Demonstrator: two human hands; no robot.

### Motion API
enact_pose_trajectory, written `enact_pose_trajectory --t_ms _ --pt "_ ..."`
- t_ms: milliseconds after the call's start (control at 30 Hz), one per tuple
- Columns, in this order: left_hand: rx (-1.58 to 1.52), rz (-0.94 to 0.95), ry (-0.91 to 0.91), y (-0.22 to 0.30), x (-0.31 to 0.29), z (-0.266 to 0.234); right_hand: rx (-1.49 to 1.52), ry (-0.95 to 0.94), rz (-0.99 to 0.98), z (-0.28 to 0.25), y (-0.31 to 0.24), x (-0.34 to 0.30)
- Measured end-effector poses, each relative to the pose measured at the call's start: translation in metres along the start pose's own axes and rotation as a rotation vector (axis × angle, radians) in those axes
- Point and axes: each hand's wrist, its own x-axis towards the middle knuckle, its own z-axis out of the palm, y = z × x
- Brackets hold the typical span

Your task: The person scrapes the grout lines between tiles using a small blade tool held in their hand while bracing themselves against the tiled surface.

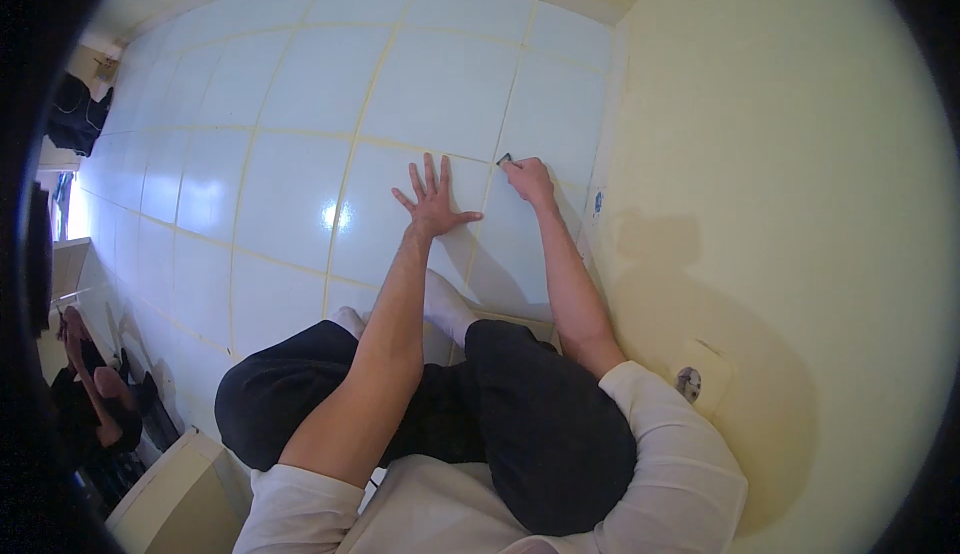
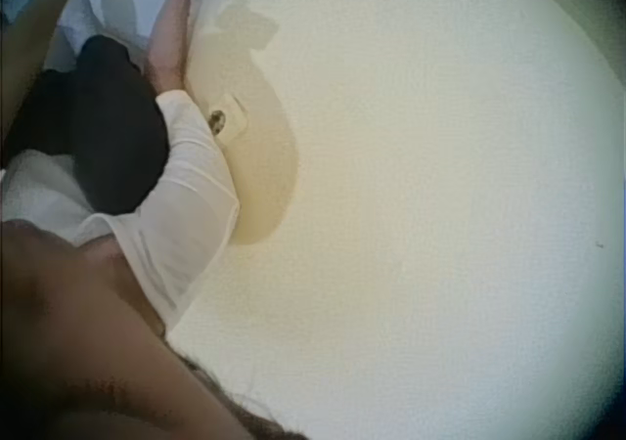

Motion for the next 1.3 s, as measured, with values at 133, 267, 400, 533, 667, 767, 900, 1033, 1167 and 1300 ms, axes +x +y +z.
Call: enact_pose_trajectory --t_ms 133,267,400,533,667,767,900,1033,1167,1300 --pt "-0.004 0.001 -0.006 0.003 0.002 0.000 -0.014 0.003 -0.003 -0.008 0.005 0.004" --pt "0.028 0.013 -0.026 0.003 0.004 0.001 0.016 -0.011 0.033 -0.009 0.010 0.008" --pt "0.033 0.014 -0.033 0.007 0.006 0.000 -0.050 0.087 -0.012 0.000 0.005 0.009" --pt "0.005 -0.007 -0.001 0.002 0.003 0.001 -0.037 -0.001 0.026 -0.006 0.003 0.008" --pt "0.003 0.012 -0.013 0.004 0.005 0.001 -0.069 -0.012 0.071 -0.007 0.001 0.011" --pt "0.012 0.021 -0.017 0.004 0.007 0.002 -0.119 0.067 0.033 0.002 -0.003 0.009" --pt "0.023 0.019 -0.011 0.003 0.008 0.002 -0.115 0.006 0.075 -0.007 -0.004 0.012" --pt "0.026 0.016 -0.016 0.001 0.008 0.002 -0.067 -0.064 0.123 -0.014 0.001 0.012" --pt "0.021 0.006 -0.010 0.005 0.007 0.001 -0.116 0.014 0.048 -0.005 -0.001 0.012" --pt "0.003 0.003 -0.019 0.009 0.005 -0.002 -0.087 0.004 0.045 -0.007 0.003 0.015"
